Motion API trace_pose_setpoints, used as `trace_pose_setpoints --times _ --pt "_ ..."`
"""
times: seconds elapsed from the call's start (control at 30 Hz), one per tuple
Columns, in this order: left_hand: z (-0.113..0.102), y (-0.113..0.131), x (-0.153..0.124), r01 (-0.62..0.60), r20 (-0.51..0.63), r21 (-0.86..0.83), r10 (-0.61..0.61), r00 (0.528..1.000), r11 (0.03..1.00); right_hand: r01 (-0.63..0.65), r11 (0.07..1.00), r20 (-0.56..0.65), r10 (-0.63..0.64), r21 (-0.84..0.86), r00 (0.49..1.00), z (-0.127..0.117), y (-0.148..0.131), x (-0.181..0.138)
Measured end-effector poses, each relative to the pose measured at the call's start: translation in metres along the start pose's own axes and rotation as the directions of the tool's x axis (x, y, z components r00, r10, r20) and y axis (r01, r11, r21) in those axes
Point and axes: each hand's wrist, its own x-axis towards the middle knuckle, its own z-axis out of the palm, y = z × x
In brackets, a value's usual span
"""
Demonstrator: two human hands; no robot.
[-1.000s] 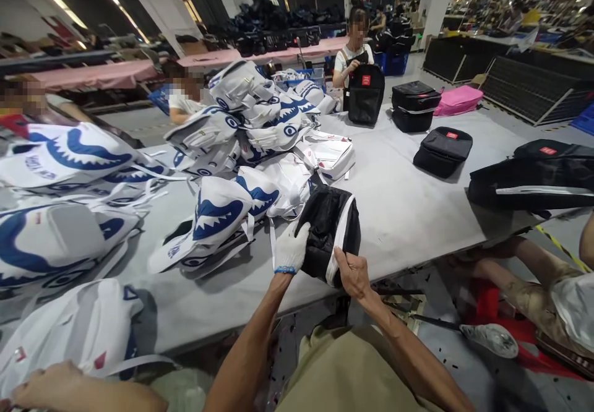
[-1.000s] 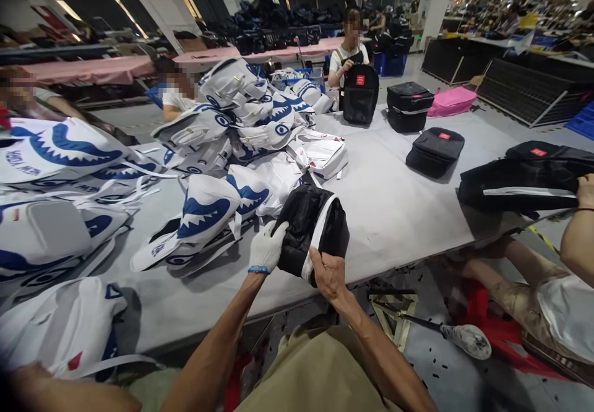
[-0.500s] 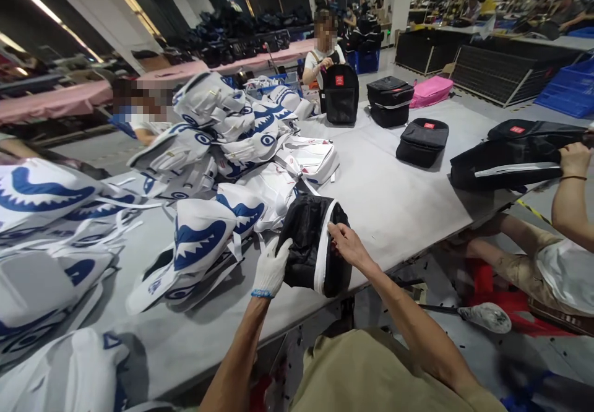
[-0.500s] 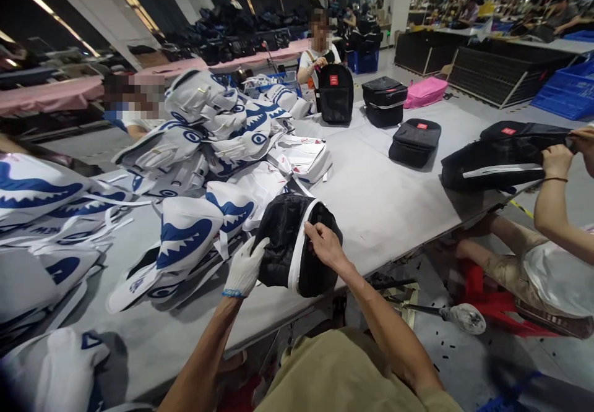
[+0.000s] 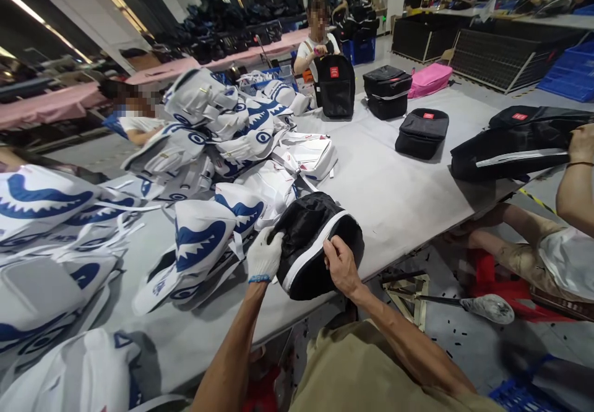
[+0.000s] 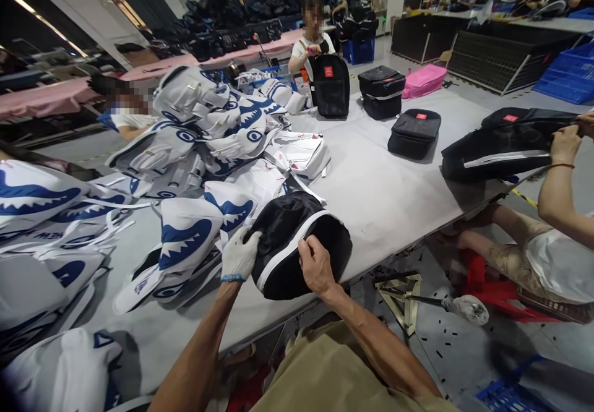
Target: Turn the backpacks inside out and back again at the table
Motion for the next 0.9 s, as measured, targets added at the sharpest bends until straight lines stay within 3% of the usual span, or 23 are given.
trace_pose_setpoints --times 0.1,0.33,0.77,0.9 --pt "0.004 0.003 0.005 -0.030 0.010 0.069 0.029 1.000 0.997 -0.009 1.000 -0.031 0.009 0.004 0.999 -0.002 0.002 -0.008" --pt "0.026 0.025 -0.004 -0.058 0.012 0.093 0.057 0.998 0.994 -0.078 0.996 -0.084 0.082 0.050 0.993 -0.037 -0.017 0.002" --pt "0.053 0.067 -0.012 -0.088 0.057 0.171 0.079 0.995 0.981 -0.077 0.966 -0.137 0.043 -0.248 0.990 -0.091 -0.027 0.009" --pt "0.061 0.082 -0.008 -0.045 0.034 0.192 0.039 0.999 0.980 -0.165 0.942 -0.093 0.144 -0.293 0.985 -0.096 -0.029 0.004"
